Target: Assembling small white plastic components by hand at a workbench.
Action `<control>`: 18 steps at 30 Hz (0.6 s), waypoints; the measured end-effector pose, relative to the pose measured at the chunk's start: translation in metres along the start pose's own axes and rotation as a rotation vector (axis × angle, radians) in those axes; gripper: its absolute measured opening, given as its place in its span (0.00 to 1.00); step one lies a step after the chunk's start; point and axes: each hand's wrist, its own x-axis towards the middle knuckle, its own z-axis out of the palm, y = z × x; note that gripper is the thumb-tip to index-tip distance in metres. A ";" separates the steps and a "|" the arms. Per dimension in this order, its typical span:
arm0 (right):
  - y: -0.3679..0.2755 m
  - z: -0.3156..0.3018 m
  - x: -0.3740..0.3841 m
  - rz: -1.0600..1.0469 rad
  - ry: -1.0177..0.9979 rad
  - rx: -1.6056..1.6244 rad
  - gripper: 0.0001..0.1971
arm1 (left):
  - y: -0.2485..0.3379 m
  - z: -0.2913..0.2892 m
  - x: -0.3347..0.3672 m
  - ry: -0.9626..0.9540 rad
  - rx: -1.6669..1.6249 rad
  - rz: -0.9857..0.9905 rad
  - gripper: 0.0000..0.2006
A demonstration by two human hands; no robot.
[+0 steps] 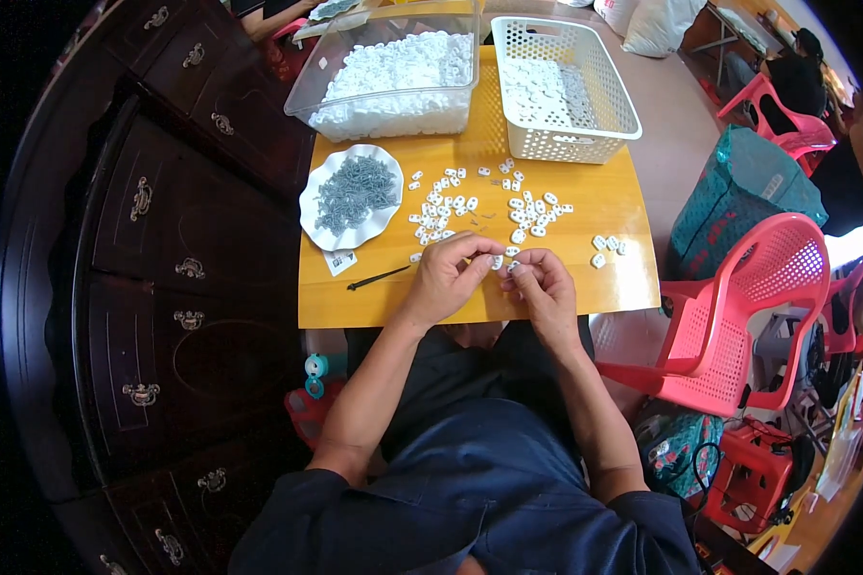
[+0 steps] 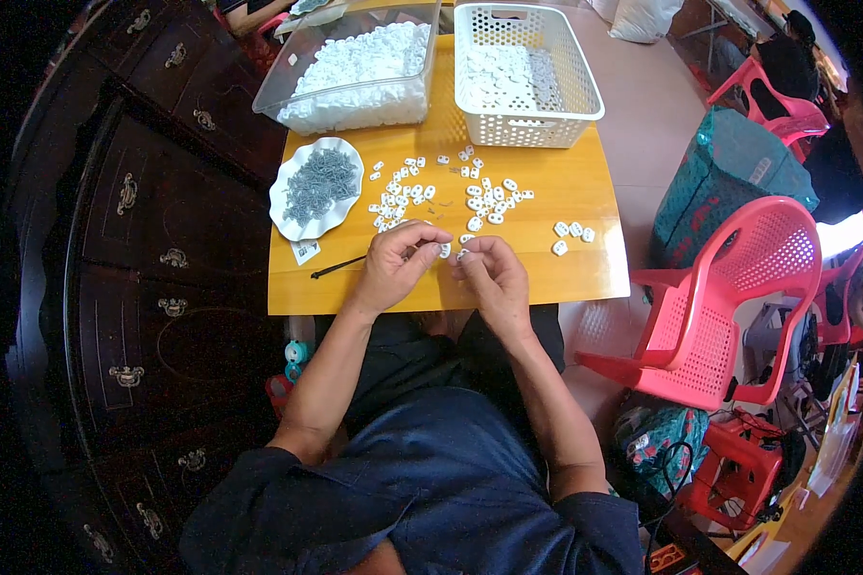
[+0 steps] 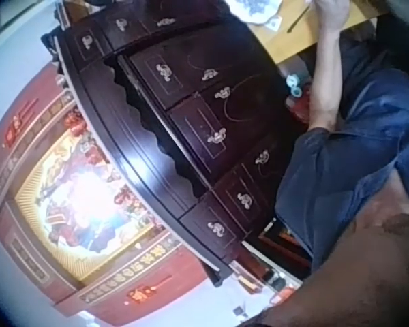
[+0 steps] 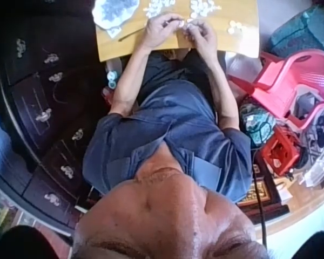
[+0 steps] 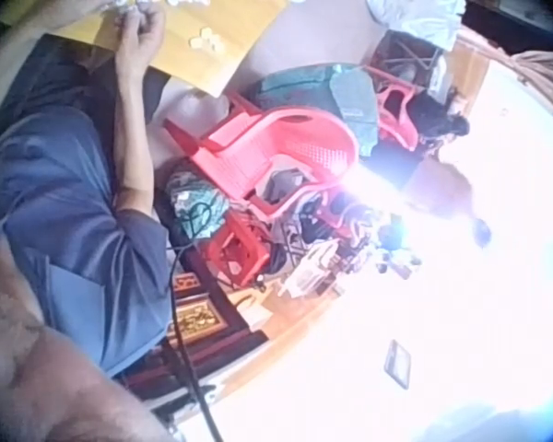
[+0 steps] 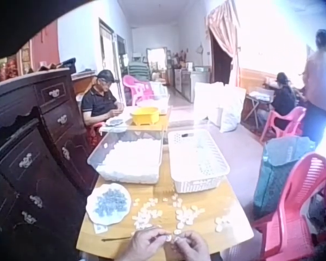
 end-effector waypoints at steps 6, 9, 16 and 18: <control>-0.001 0.001 0.000 0.017 -0.003 0.001 0.08 | -0.001 0.001 0.001 -0.025 0.007 -0.019 0.07; 0.000 0.001 0.001 0.020 -0.014 0.014 0.07 | 0.000 0.000 0.000 -0.058 0.029 -0.033 0.08; 0.000 0.004 -0.001 0.020 -0.028 -0.021 0.07 | 0.000 0.002 -0.002 -0.078 0.021 -0.048 0.07; -0.005 0.005 -0.001 0.087 -0.041 -0.066 0.07 | 0.001 0.003 -0.003 -0.022 0.014 -0.134 0.07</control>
